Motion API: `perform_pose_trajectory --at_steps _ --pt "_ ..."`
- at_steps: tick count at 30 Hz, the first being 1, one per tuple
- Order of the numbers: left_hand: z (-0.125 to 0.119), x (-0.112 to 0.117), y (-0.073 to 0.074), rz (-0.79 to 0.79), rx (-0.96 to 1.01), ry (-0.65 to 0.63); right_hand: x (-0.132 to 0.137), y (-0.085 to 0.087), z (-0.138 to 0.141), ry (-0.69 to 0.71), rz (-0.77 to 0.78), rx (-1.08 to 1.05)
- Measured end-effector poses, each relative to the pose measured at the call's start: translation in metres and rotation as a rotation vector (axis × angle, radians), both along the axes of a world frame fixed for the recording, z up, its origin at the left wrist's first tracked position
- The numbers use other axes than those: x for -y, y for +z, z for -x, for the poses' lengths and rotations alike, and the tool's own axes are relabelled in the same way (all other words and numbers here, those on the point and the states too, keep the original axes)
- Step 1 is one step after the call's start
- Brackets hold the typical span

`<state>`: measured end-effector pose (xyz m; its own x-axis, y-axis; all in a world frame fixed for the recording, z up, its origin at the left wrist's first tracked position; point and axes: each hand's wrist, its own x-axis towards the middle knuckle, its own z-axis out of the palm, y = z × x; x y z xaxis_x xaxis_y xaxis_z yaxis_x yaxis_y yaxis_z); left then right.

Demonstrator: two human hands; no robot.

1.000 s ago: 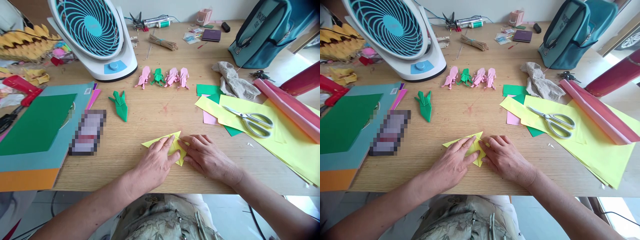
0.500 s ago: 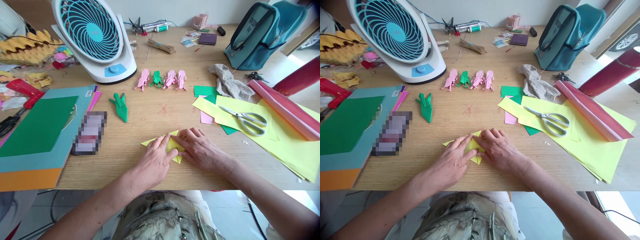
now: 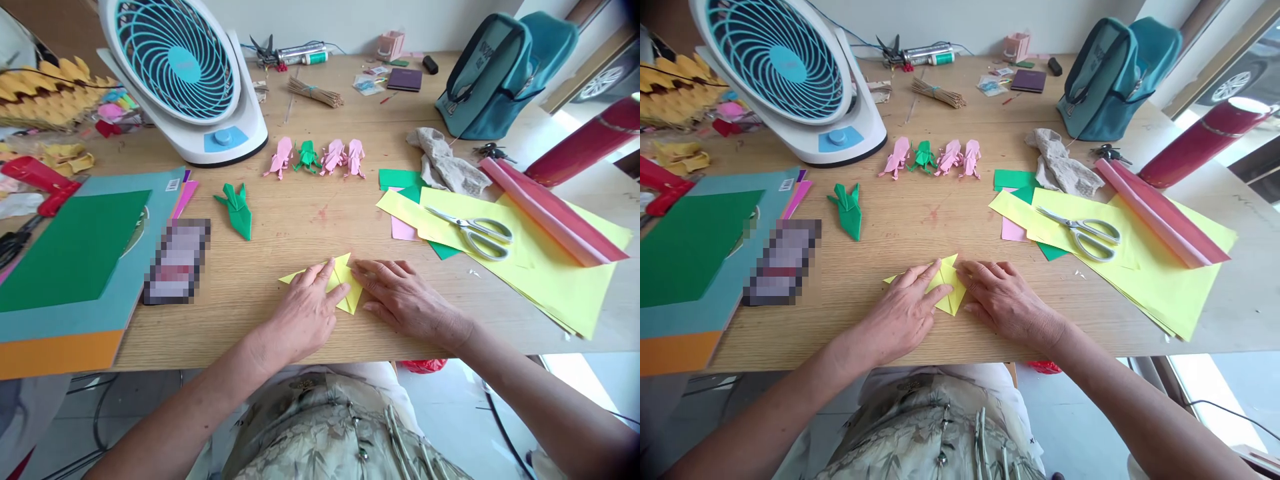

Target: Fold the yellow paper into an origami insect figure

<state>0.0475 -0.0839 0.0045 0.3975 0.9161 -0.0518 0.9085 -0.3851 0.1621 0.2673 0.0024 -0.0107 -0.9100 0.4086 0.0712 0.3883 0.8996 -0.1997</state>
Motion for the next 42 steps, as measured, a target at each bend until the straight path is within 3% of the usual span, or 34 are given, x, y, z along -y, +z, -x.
perform_pose_trajectory --at_steps 11,16,20,23,28,33,42 --pt "-0.007 0.009 -0.025 -0.074 0.019 0.080 0.018 -0.011 -0.015 -0.053 -0.026 -0.049" --pt "0.002 0.007 -0.026 -0.050 0.066 0.032 0.017 0.001 -0.020 -0.036 -0.016 -0.059" --pt "0.017 -0.007 -0.022 -0.055 0.145 -0.058 -0.007 0.013 -0.002 -0.149 0.110 -0.146" --pt "0.025 -0.024 -0.019 -0.071 0.208 -0.044 -0.029 0.015 0.027 -0.239 0.223 -0.194" --pt "0.032 -0.039 -0.024 -0.082 0.334 -0.044 -0.044 0.012 0.061 -0.295 0.244 -0.150" --pt "0.037 -0.036 -0.030 -0.117 0.400 -0.007 -0.034 0.010 0.060 -0.318 0.311 -0.155" --pt "0.041 -0.039 -0.027 -0.192 0.354 -0.028 -0.026 0.010 0.056 -0.407 0.393 -0.145"
